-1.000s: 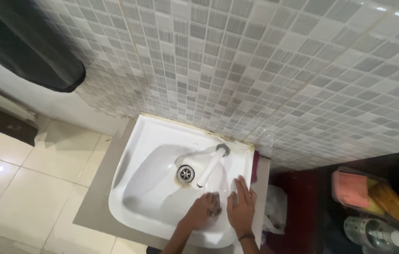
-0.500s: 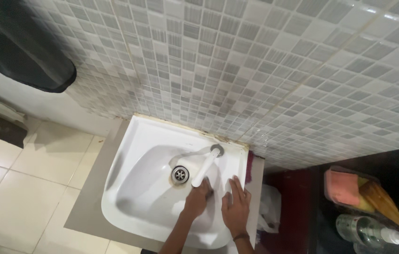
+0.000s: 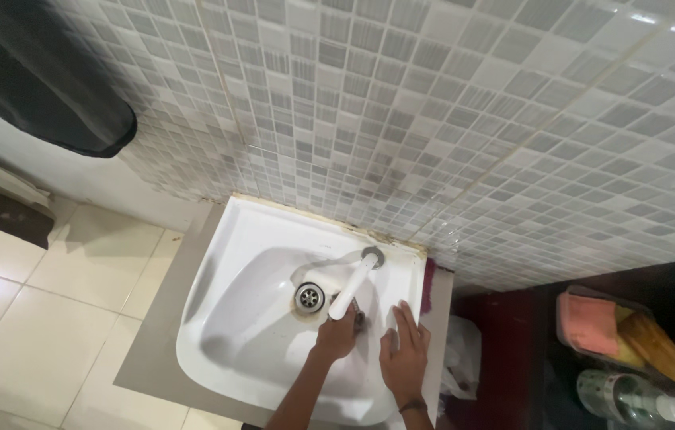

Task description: The person scrubs the interior of a white bathroom sink using a small cloth. They repeatedly wipe the basin, the drain area, and the faucet, occasionally rinsing the cloth under the running water.

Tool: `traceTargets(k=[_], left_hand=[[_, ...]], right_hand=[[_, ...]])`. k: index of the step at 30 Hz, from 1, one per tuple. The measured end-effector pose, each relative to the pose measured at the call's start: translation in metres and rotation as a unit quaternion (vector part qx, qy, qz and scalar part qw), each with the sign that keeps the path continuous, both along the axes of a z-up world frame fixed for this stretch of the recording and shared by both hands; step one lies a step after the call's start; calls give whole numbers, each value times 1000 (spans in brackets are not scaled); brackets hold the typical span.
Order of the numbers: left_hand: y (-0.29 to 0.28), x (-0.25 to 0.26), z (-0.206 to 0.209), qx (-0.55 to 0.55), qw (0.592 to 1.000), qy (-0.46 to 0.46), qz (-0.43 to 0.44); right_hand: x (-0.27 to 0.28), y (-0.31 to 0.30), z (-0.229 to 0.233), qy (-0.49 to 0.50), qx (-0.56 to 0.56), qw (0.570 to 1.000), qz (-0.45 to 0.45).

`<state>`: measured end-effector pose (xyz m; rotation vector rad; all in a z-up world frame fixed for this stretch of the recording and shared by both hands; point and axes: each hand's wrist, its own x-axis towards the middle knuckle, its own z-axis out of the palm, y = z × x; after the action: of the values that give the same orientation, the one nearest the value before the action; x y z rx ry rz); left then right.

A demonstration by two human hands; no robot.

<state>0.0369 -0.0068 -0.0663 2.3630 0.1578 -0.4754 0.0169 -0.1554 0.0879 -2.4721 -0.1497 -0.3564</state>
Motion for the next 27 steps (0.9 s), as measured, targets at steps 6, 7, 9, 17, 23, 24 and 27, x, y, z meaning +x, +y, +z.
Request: traceTargets(k=[6, 7, 9, 17, 23, 24, 27], left_hand=[[-7, -54, 78, -36, 994, -89, -58], [-7, -64, 89, -45, 995, -62, -65], [10, -64, 98, -107, 988, -52, -98], [42, -33, 74, -181, 980, -65, 53], [6, -42, 65, 25, 970, -198, 140], [5, -44, 63, 0, 984, -132, 123], [6, -52, 54, 10, 991, -123, 57]], right_hand=[[1, -1, 0, 4, -5, 1000, 2], [0, -2, -1, 13, -1, 1000, 2], [1, -1, -2, -1, 0, 1000, 5], [-3, -2, -3, 8, 12, 1000, -3], [-2, -3, -3, -21, 21, 1000, 4], [-1, -3, -3, -24, 22, 999, 3], [1, 0, -2, -24, 24, 999, -1]])
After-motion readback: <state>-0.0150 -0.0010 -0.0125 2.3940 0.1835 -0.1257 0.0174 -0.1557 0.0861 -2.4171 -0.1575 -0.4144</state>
